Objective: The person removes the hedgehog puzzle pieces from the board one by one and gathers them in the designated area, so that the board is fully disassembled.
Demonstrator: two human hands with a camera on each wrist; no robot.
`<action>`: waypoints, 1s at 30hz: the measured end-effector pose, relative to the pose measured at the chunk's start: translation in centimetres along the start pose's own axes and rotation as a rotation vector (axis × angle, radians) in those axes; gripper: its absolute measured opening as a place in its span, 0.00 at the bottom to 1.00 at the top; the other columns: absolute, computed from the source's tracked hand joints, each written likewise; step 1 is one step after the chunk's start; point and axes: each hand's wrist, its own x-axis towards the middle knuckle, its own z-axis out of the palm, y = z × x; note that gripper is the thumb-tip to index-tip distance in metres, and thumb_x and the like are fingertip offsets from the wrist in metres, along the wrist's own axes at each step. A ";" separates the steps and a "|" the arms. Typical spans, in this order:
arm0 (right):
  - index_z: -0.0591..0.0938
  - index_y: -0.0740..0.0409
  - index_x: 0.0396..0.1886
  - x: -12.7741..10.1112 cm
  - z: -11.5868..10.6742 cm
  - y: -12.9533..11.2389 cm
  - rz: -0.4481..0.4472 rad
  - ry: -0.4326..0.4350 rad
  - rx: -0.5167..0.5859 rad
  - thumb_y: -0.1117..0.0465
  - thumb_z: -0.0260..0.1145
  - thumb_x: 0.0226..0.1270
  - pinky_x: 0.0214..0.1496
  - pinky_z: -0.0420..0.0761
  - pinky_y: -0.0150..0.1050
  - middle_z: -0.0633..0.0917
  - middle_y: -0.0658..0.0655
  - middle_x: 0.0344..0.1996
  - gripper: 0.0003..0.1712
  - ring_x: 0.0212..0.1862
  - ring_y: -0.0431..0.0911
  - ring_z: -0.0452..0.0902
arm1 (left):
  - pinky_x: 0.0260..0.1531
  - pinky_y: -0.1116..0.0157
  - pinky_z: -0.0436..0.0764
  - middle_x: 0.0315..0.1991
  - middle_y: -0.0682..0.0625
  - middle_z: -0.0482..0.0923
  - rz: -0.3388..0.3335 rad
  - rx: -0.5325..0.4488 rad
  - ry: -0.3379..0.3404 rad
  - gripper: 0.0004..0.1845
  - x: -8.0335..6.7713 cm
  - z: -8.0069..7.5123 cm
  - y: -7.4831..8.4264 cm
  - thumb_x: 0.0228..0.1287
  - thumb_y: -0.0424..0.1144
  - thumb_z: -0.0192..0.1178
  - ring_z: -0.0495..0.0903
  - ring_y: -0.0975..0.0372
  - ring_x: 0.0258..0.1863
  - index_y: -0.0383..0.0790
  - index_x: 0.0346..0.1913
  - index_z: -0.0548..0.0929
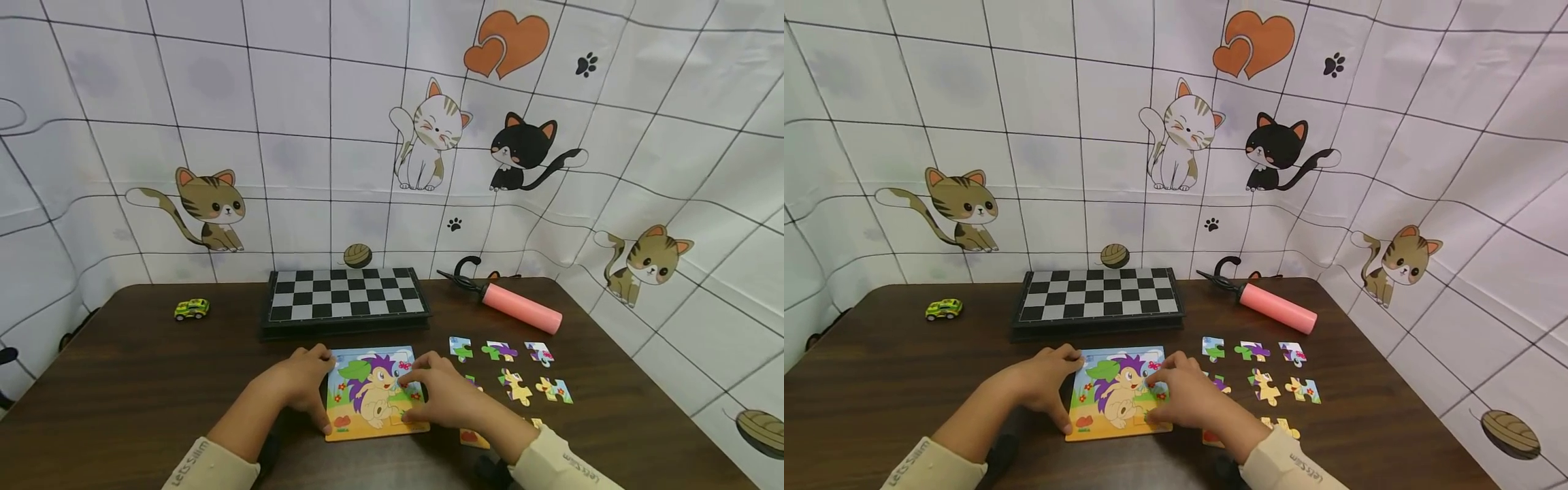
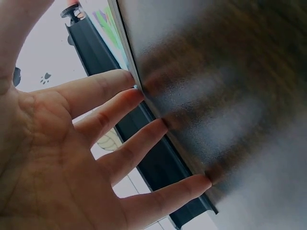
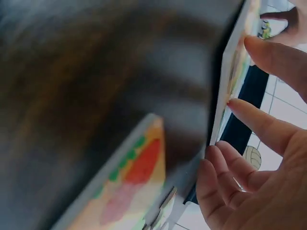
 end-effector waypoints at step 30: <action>0.84 0.57 0.36 -0.4 -0.3 0.7 0.011 0.105 0.520 0.61 0.69 0.67 0.38 0.84 0.38 0.84 0.49 0.31 0.04 0.35 0.43 0.80 | 0.60 0.40 0.71 0.66 0.40 0.65 -0.013 0.001 -0.007 0.56 0.0 -0.1 0.1 0.32 0.53 0.85 0.65 0.44 0.61 0.31 0.67 0.73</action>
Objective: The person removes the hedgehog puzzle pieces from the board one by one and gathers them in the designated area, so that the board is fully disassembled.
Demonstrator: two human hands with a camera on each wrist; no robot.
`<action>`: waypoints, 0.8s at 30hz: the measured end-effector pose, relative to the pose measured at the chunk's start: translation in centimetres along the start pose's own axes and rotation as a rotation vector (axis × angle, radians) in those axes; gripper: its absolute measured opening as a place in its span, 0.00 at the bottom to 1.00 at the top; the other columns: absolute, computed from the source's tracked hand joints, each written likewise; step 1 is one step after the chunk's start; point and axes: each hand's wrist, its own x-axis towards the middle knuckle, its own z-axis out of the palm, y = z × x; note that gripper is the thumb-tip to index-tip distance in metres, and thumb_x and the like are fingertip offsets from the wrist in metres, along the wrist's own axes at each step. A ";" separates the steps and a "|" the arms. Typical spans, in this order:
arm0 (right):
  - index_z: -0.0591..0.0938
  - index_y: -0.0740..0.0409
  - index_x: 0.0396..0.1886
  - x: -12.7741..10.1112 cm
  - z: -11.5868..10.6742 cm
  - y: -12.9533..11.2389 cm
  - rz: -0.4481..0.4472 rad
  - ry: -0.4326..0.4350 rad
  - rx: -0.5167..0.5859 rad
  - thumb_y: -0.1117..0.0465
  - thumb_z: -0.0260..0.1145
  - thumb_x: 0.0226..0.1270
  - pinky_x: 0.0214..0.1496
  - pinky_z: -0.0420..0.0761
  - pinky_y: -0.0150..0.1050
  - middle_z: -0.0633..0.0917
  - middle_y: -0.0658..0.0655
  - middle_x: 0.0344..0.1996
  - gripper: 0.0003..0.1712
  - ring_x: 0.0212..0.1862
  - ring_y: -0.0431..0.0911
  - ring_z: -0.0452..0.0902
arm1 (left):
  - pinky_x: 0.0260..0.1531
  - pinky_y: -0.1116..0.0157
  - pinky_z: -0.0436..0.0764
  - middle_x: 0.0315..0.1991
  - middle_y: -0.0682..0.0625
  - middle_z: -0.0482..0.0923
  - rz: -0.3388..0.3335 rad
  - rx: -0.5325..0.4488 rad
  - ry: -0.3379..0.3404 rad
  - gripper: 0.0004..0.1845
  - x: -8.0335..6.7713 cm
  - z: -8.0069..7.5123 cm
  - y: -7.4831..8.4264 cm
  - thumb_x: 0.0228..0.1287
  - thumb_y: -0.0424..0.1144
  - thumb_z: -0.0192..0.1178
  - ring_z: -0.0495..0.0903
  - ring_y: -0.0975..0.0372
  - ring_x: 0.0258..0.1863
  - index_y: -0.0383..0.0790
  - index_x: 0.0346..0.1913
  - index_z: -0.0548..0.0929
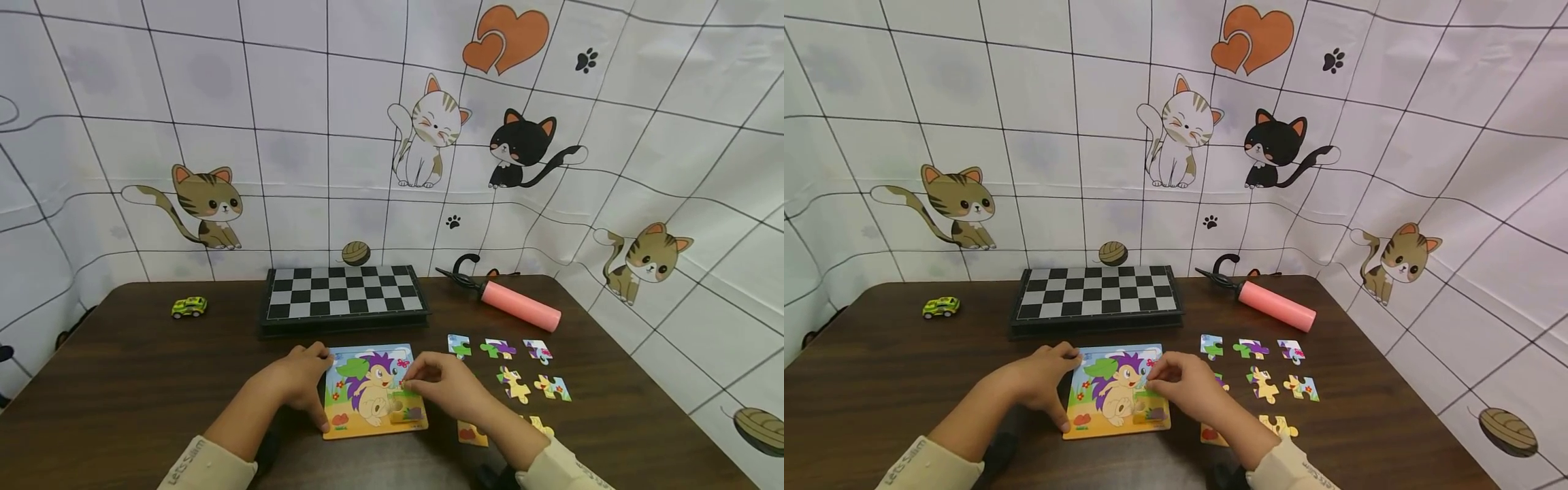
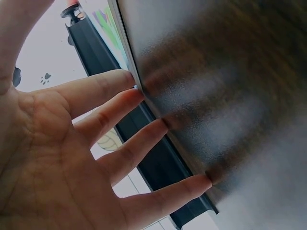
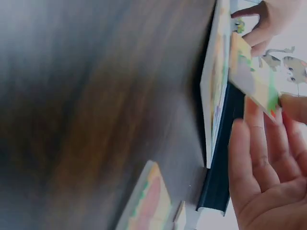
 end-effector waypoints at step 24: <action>0.80 0.70 0.54 -13.3 -14.7 9.6 0.519 0.349 -0.002 0.51 0.60 0.75 0.35 0.84 0.38 0.78 0.58 0.46 0.25 0.31 0.43 0.70 | 0.57 0.39 0.73 0.65 0.38 0.65 0.033 0.033 -0.008 0.56 0.3 -0.1 -0.1 0.32 0.55 0.84 0.65 0.42 0.62 0.29 0.66 0.73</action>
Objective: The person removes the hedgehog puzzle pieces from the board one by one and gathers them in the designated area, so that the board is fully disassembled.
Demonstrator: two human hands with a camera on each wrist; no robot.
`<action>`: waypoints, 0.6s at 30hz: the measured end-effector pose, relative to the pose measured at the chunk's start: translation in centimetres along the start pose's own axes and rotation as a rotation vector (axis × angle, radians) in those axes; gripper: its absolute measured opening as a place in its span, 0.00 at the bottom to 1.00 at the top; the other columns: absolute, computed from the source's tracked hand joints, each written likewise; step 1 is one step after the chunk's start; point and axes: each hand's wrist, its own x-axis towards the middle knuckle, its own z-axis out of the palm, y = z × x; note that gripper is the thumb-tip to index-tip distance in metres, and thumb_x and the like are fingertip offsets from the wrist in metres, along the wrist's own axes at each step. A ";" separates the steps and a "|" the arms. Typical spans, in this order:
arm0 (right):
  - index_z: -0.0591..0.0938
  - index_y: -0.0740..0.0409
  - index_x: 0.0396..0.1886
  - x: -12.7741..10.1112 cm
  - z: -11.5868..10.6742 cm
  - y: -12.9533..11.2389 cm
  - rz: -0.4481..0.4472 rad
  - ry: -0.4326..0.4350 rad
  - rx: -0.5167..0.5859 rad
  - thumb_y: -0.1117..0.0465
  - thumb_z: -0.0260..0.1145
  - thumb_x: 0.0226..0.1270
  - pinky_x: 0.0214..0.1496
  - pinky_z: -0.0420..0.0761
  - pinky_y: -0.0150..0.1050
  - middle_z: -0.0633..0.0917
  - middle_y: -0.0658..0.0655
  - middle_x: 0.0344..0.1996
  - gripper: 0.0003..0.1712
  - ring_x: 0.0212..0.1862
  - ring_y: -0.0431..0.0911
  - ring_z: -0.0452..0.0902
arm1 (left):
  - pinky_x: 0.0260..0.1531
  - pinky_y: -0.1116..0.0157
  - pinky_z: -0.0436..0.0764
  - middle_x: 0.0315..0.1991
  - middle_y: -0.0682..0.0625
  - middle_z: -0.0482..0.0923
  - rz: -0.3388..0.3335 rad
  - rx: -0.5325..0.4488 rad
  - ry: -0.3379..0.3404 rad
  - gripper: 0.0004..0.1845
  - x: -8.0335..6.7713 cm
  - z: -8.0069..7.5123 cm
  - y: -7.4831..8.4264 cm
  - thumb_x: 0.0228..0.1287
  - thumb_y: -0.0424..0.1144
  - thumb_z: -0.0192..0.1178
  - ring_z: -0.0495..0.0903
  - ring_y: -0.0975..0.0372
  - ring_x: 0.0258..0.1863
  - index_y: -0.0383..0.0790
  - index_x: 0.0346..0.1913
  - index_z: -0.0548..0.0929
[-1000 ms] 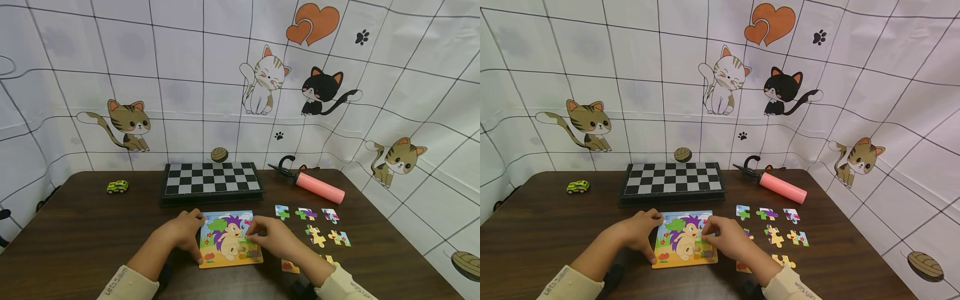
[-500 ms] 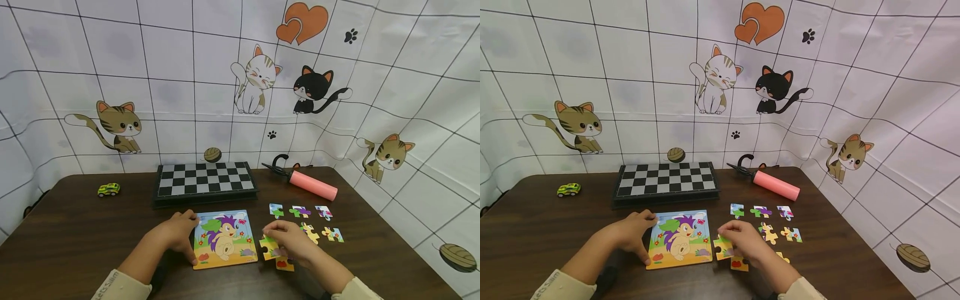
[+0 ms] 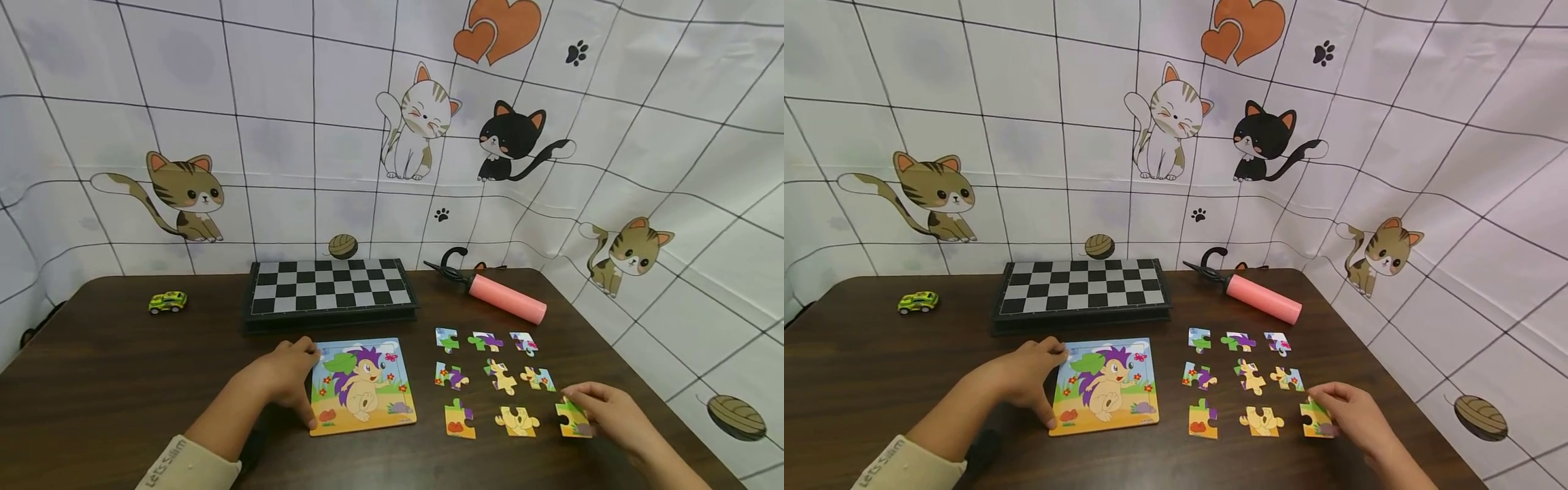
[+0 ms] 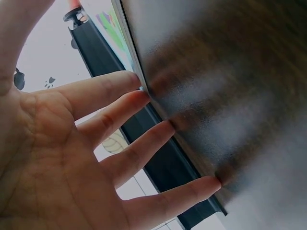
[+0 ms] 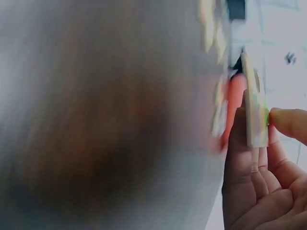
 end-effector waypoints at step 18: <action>0.85 0.61 0.46 0.7 0.6 -0.4 -0.163 0.042 -0.360 0.51 0.57 0.77 0.47 0.80 0.53 0.85 0.64 0.48 0.19 0.50 0.56 0.80 | 0.59 0.37 0.70 0.67 0.37 0.64 -0.013 -0.032 -0.025 0.57 0.3 1.0 -1.0 0.34 0.54 0.84 0.64 0.40 0.63 0.29 0.68 0.71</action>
